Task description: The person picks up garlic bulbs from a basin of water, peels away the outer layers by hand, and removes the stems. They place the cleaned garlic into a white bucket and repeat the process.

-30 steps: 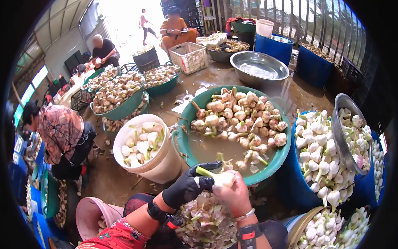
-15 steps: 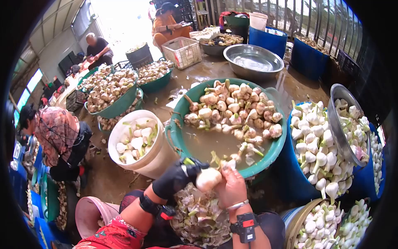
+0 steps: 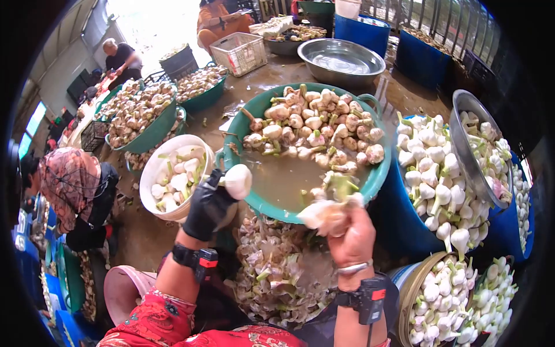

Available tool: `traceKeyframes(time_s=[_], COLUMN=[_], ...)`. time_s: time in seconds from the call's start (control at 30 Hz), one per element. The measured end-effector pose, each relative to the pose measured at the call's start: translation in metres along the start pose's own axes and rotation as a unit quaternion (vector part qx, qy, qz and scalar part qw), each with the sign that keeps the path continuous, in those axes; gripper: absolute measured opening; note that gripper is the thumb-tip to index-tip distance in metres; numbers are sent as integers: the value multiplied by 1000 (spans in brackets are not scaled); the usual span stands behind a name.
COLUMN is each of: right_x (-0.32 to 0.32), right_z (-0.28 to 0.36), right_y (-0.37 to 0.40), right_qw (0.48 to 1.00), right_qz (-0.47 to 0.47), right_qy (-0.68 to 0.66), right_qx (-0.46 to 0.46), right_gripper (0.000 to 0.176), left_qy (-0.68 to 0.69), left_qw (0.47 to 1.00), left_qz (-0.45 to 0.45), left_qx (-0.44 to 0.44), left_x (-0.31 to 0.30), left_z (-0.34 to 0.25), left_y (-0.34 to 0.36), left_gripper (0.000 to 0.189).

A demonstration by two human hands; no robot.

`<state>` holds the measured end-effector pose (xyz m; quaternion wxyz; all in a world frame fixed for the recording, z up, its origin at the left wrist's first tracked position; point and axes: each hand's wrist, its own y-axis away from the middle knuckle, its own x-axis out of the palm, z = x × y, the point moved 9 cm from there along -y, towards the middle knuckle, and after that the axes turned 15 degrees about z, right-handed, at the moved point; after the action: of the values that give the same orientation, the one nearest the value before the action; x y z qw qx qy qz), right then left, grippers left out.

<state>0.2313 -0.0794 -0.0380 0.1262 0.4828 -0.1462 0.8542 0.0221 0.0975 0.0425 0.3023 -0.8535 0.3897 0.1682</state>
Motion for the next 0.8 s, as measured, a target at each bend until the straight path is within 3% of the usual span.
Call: traceKeyframes(time_s=[0.03, 0.07, 0.1, 0.13, 0.17, 0.2, 0.27, 0.33, 0.4, 0.43, 0.47, 0.53, 0.57, 0.6, 0.67, 0.7, 0.73, 0.8], right_x=[12, -3, 19, 19, 16, 22, 14, 18, 7, 2, -5, -10, -12, -12, -9, -9, -11, -13], right_z=[-8, -33, -41, -69, -84, -86, -79, -61, -46, -31, -17, 13, 22, 30, 39, 41, 41, 44], right_y=[8, 9, 8, 18, 19, 18, 14, 5, 1, 0, 0, 5, 8, 11, 13, 13, 14, 14], right_qw=[983, 978, 905, 861, 735, 677, 676, 757, 853, 861, 864, 881, 899, 915, 923, 930, 936, 937], right_qz=[-147, -50, 52, 67, 146, 161, 103, 57, -38, -82, -127, -180, -200, -218, -230, -236, -244, -243], right_qy=[92, 152, 390, 400, 567, 659, 667, 601, 485, 484, 480, 437, 388, 338, 308, 282, 255, 250], right_qx=[56, 137, 160, 308, 341, 287, 295, 249, 190, 136, 82, -3, -17, -29, -23, -16, -10, -15], right_gripper=[22, 21, 21, 20, 28, 26, 25, 19, 11, 10, 9, 8, 7, 7, 6, 5, 4, 4], left_qy=[-153, -262, -94, 55, 51, -196, -175, -176, -60, -64, -90, -267, -327, -326, -392, -396, -398, -342], left_qw=[987, 964, 994, 986, 984, 967, 973, 983, 974, 960, 939, 898, 846, 845, 795, 769, 767, 821], left_qz=[50, 39, -54, -112, -136, -133, -103, 23, 196, 251, 301, 345, 405, 408, 447, 481, 483, 446], left_qx=[19, -9, -8, -109, -102, -90, -107, -40, -93, -101, -141, -53, -116, -116, -123, -142, -139, -100], left_x=[-9, -33, -69, -100, -119, -131, -116, -52, 41, 80, 113, 165, 185, 197, 220, 227, 232, 227], left_z=[20, 21, 48, 69, 62, 37, 33, 28, 36, 37, 50, 65, 73, 78, 105, 116, 129, 147], left_y=[-1, -2, 6, 10, 10, 3, -3, -28, -47, -54, -61, -76, -83, -88, -91, -93, -95, -99], left_gripper=[32, 35, 34, 31, 28, 29, 31, 30, 30, 33, 36, 39, 40, 40, 43, 31, 31, 20])
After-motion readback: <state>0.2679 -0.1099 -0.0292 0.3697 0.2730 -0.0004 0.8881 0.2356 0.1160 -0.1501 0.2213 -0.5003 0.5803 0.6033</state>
